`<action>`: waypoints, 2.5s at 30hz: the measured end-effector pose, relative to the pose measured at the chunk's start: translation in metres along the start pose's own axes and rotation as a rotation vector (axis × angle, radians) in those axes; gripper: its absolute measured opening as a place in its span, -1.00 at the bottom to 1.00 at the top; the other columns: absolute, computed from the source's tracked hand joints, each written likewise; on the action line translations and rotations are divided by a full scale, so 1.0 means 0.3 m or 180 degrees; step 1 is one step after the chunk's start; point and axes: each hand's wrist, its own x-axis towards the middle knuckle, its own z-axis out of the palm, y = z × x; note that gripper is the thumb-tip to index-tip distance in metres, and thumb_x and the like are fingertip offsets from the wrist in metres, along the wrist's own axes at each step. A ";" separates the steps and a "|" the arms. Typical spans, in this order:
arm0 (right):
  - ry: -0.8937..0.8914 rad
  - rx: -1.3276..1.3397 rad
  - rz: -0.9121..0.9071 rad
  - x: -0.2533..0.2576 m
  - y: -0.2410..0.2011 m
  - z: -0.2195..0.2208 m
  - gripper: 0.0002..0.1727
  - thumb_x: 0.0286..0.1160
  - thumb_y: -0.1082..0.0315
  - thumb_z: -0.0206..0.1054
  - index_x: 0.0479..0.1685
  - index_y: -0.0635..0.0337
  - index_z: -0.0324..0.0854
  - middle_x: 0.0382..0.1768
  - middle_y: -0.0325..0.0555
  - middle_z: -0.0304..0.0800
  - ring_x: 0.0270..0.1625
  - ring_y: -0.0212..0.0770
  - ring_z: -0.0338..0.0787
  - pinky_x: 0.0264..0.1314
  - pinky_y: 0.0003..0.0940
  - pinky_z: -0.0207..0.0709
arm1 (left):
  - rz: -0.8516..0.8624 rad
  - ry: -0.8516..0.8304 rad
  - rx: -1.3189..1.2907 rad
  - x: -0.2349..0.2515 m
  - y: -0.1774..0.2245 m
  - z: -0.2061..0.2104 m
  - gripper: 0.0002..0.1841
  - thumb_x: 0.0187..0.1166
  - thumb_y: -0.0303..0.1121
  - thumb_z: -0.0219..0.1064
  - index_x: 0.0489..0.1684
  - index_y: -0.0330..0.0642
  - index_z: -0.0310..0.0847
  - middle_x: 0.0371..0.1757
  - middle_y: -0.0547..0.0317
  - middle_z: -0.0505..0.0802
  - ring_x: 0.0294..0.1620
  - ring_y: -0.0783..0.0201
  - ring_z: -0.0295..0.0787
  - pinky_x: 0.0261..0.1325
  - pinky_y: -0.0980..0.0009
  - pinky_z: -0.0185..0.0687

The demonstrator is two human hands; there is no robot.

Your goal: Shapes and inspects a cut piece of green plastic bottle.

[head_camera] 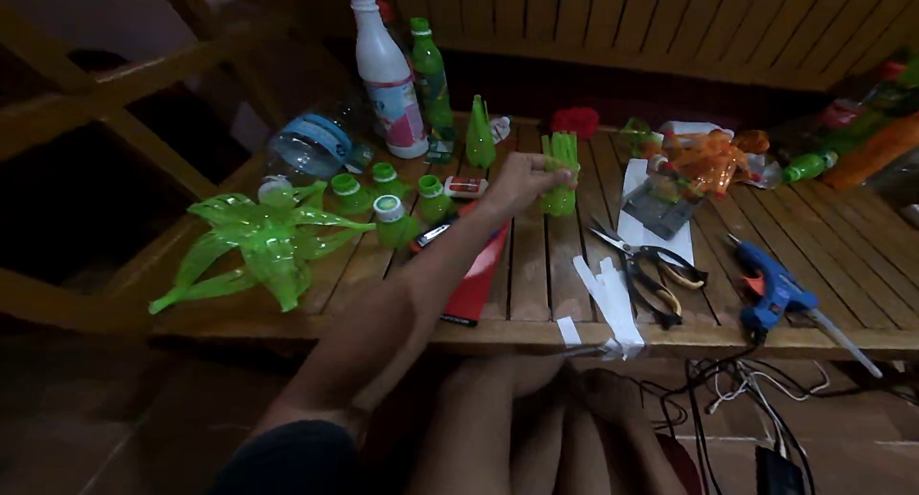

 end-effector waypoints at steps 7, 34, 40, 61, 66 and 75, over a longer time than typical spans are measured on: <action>-0.1150 -0.0894 -0.0939 -0.194 -0.258 0.062 -0.52 0.63 0.22 0.33 0.30 0.49 0.63 0.31 0.48 0.65 0.42 0.43 0.60 0.50 0.36 0.34 | 0.0398 0.0021 -0.0141 -0.019 -0.045 0.000 -0.83 0.65 -0.38 0.39 0.03 -0.26 0.78 -0.18 0.25 0.93 -0.24 0.54 0.82 -0.12 0.57 0.71; 0.1344 0.2304 -0.3269 0.116 -0.603 -0.669 -0.79 0.66 0.37 0.33 0.08 0.30 0.72 -0.15 -0.26 0.81 -0.26 -0.59 0.70 -0.18 -0.64 0.58 | 0.0332 0.0269 0.0325 -0.027 -0.055 -0.026 -0.81 0.61 -0.39 0.42 -0.03 -0.36 0.72 -0.26 0.18 0.87 -0.33 0.54 0.73 -0.12 0.52 0.67; 0.1351 0.2460 -0.3215 0.133 -0.604 -0.677 -0.81 0.67 0.35 0.33 0.04 0.25 0.75 -0.13 -0.31 0.82 -0.25 -0.61 0.69 -0.16 -0.64 0.58 | 0.0380 0.0194 0.0463 -0.021 -0.064 -0.039 -0.67 0.64 -0.30 0.42 0.18 -0.37 0.62 -0.14 0.09 0.89 -0.22 0.42 0.81 -0.03 0.41 0.74; 0.1279 0.2321 -0.3312 0.170 -0.604 -0.685 -0.89 0.61 0.41 0.36 -0.11 0.28 0.72 -0.26 -0.32 0.79 -0.22 -0.54 0.74 -0.03 -0.54 0.67 | 0.0314 0.0744 0.0036 -0.030 -0.057 -0.031 -0.80 0.69 -0.40 0.34 0.10 -0.34 0.68 -0.08 0.09 0.87 -0.23 0.41 0.85 -0.12 0.44 0.80; 0.1303 0.2343 -0.3309 0.169 -0.605 -0.685 -0.90 0.61 0.42 0.36 -0.12 0.29 0.69 -0.29 -0.33 0.77 -0.25 -0.54 0.74 -0.04 -0.54 0.68 | 0.0321 0.0776 0.0101 -0.032 -0.056 -0.030 -0.83 0.67 -0.40 0.37 0.05 -0.28 0.71 -0.20 0.19 0.89 -0.33 0.48 0.79 -0.22 0.52 0.70; 0.1325 0.2243 -0.3314 0.166 -0.603 -0.687 -0.89 0.60 0.42 0.36 -0.11 0.31 0.70 -0.25 -0.28 0.79 -0.21 -0.51 0.77 -0.02 -0.52 0.71 | 0.0398 0.0791 0.0259 -0.028 -0.062 -0.025 -0.82 0.66 -0.45 0.36 0.06 -0.35 0.69 -0.09 0.08 0.84 -0.29 0.46 0.81 -0.16 0.51 0.77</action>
